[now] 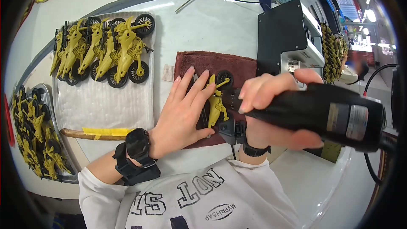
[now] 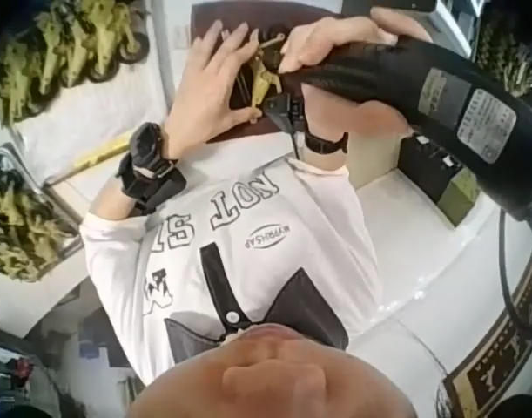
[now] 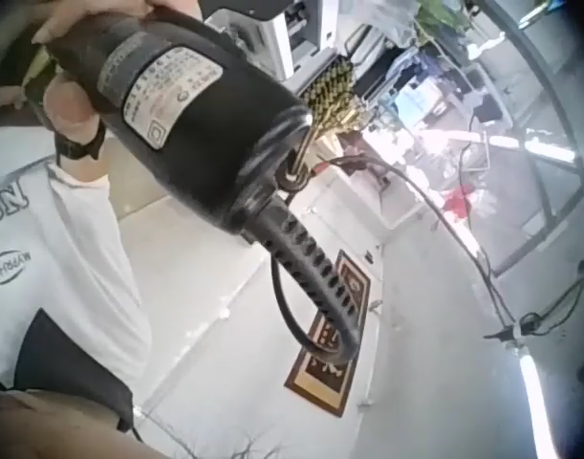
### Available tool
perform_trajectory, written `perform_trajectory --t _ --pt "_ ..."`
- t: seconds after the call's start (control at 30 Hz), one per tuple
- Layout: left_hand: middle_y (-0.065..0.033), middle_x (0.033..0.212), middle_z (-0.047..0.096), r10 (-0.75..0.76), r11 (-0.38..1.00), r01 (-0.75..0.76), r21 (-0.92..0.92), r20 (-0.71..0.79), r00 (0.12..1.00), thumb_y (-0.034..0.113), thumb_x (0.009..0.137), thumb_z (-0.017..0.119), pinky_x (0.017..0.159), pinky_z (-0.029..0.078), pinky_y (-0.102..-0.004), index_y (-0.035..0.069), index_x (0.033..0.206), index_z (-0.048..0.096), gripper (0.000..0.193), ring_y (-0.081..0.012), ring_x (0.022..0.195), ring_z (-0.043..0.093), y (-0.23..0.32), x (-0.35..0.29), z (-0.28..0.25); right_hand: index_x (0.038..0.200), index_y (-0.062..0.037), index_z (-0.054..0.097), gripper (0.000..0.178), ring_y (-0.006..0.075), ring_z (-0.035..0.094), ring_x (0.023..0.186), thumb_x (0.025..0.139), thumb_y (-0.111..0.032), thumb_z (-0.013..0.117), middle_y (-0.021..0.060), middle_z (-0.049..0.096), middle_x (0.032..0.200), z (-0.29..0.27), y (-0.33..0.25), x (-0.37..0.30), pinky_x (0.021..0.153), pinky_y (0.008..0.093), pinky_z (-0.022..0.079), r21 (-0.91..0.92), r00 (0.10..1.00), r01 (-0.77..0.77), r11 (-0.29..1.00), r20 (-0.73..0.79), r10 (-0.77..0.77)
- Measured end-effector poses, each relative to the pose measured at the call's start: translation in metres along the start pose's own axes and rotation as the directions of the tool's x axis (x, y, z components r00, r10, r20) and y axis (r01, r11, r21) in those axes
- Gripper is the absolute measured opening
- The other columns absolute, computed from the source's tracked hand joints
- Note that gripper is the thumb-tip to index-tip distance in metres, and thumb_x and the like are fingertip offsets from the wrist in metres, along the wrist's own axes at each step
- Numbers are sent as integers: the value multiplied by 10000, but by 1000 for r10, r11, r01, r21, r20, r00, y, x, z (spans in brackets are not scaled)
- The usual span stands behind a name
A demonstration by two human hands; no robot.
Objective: The recorder uses an electric screwdriver to attach wheels or components to yellow toy motorcycle models at a workstation.
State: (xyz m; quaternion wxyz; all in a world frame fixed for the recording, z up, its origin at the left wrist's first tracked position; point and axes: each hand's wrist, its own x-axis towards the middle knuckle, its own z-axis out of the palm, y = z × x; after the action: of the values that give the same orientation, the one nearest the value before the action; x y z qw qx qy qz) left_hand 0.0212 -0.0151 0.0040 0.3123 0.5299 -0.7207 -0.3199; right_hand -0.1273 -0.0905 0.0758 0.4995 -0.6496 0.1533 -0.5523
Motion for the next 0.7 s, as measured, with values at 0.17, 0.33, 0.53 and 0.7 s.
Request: perform_trajectory --t 0.17,0.33,0.53,0.7 --pt "-178 1449 281 -3 1000 3 0 16 1000 249 579 833 1094 205 -536 26 1340 364 920 -410 1358 199 0 1 -1 1282 -32 307 950 237 545 522 721 -771 511 122 546 701 -1 6 4 520 349 451 49 998 46 998 -44 -44" --pt "-175 1445 290 6 1000 -6 5 15 1000 255 574 834 1097 205 -526 24 1340 363 929 -407 1356 205 3 1 -3 1211 -55 364 805 251 573 561 730 -641 636 146 583 753 -11 20 6 534 361 465 26 984 -73 997 167 67" --pt "-172 1436 322 8 997 -10 75 21 1000 278 572 835 1101 201 -512 24 1337 369 931 -400 1353 228 8 4 -3 1150 -61 398 803 230 585 566 680 -660 655 124 594 747 3 18 0 533 319 463 84 981 -194 977 23 193" --pt "-179 1454 310 32 988 -34 151 18 999 321 556 849 1105 186 -524 11 1337 360 972 -405 1369 207 12 0 -2 1271 -18 384 836 203 478 396 813 -713 446 104 541 604 -30 -60 18 419 371 454 -273 905 222 936 -299 -303"
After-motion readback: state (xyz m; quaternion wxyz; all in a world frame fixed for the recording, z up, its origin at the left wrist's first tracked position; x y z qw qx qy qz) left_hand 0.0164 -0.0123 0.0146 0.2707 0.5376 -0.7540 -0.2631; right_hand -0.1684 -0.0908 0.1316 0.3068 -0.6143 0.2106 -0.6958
